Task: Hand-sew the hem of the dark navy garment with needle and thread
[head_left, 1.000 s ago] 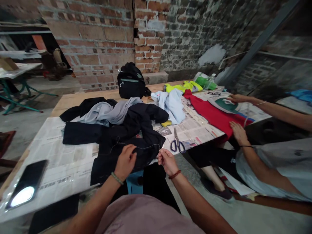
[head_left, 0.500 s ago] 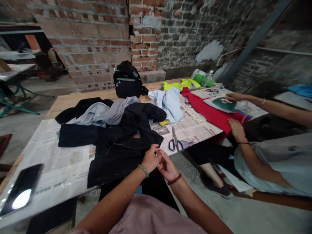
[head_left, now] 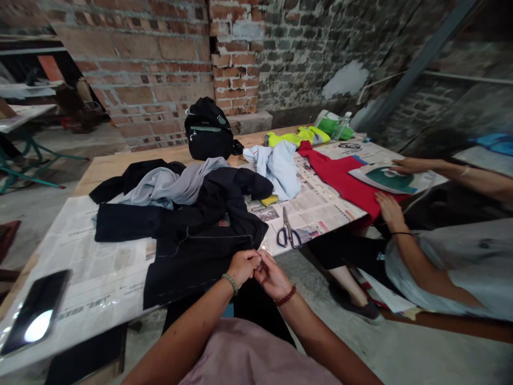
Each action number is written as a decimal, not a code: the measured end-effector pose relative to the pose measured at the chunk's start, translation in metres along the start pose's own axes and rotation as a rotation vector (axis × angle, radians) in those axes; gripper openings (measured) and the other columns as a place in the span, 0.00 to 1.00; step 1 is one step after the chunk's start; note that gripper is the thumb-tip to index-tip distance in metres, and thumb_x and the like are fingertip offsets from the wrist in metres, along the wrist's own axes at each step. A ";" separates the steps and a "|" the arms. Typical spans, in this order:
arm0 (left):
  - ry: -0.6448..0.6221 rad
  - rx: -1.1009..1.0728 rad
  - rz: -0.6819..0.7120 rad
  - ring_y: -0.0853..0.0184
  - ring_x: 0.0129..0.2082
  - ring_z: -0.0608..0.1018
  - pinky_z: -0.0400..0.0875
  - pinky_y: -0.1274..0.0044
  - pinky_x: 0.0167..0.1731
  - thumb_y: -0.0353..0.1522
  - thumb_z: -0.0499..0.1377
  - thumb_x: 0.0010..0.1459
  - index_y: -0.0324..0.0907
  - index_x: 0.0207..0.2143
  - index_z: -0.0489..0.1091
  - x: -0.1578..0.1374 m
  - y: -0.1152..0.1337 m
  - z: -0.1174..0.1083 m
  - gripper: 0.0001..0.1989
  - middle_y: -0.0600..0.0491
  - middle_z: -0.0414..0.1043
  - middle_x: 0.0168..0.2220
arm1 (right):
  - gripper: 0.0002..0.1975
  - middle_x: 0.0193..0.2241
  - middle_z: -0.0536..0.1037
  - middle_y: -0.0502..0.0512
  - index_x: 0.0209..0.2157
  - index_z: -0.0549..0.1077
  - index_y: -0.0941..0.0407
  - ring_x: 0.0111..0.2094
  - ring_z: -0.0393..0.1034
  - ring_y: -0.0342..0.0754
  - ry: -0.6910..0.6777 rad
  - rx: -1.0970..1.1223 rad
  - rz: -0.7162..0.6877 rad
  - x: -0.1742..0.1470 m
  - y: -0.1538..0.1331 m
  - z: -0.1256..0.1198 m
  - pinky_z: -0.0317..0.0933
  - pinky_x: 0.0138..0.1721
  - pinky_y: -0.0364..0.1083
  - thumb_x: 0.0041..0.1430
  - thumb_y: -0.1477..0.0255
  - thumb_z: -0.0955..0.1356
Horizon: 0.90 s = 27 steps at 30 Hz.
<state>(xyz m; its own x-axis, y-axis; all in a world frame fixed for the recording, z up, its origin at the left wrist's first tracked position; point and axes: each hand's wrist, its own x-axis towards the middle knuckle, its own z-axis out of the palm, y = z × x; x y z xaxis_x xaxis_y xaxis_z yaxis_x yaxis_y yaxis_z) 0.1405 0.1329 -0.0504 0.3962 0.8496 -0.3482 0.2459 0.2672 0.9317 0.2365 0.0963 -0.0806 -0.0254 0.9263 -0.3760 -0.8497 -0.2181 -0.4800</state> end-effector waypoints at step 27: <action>0.074 0.099 -0.023 0.80 0.10 0.59 0.49 0.83 0.11 0.36 0.52 0.48 0.36 0.25 0.69 -0.013 0.001 -0.010 0.12 0.57 0.66 0.20 | 0.19 0.37 0.68 0.65 0.42 0.67 0.63 0.35 0.66 0.51 0.581 -1.995 -0.328 0.022 -0.091 -0.052 0.58 0.35 0.46 0.45 0.74 0.66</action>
<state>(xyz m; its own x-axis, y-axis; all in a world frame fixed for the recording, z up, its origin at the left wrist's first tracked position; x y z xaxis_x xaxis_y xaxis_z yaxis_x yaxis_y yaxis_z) 0.1264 0.1268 -0.0437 0.3240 0.8760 -0.3573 0.3420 0.2436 0.9076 0.3405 0.1205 -0.0859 0.4360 0.8967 -0.0766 0.8048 -0.4266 -0.4127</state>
